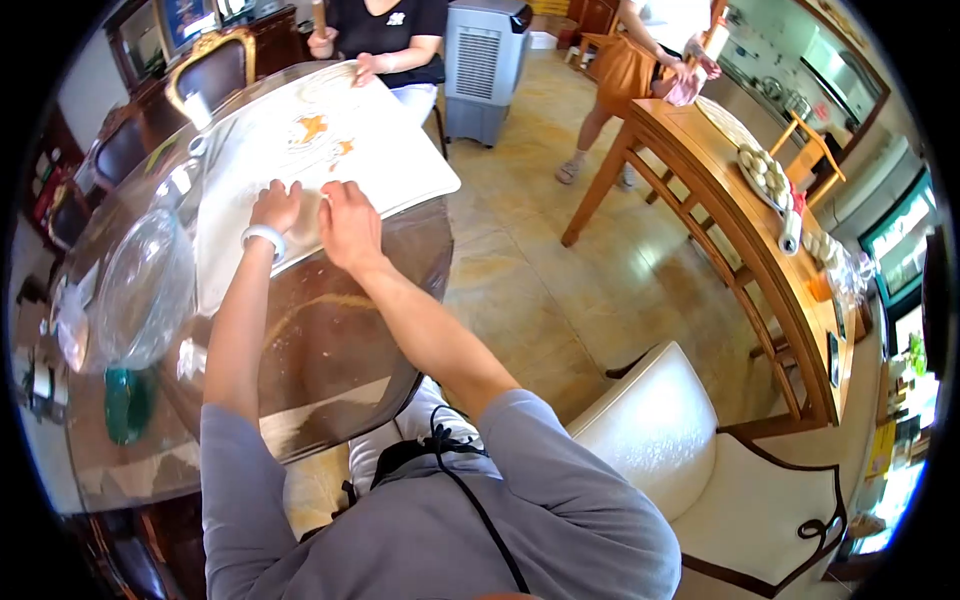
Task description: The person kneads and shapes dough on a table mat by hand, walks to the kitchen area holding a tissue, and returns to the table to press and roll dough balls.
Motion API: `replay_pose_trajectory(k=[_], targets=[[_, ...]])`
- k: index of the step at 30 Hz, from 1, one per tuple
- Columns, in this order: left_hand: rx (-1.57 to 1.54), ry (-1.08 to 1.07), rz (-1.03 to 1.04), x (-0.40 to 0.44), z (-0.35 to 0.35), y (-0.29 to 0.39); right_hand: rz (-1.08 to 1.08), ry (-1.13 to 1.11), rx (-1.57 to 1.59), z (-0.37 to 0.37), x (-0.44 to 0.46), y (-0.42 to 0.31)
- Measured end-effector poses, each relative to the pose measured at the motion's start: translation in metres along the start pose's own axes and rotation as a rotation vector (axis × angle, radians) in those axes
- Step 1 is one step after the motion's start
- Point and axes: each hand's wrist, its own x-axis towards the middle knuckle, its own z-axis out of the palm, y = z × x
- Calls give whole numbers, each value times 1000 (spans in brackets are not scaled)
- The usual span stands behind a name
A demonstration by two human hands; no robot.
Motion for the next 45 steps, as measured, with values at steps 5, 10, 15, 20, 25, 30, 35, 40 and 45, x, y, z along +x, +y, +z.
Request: replay_pose_trajectory(k=[5,10,15,20,25,30,35,40,45], targets=[[-1,-225,96,29,13,18,-103,-4,-53,1,7,13],[103,-242,59,16,-6,18,-150,7,52,-3,8,0],[154,-73,205,15,24,-8,-138,18,147,-13,10,-17],[110,-85,242,19,16,9,-172,14,155,-13,12,-21],[113,-53,259,42,31,-1,-147,-21,77,-6,13,-12],[204,39,296,19,8,21,-142,-41,-1,-6,9,3],[-69,183,337,-20,-35,40,-99,-46,-4,-4,8,4],[-42,127,411,-46,-32,39,-78,38,56,-12,9,0],[112,486,748,-58,12,23,-28,52,29,-19,12,-3]])
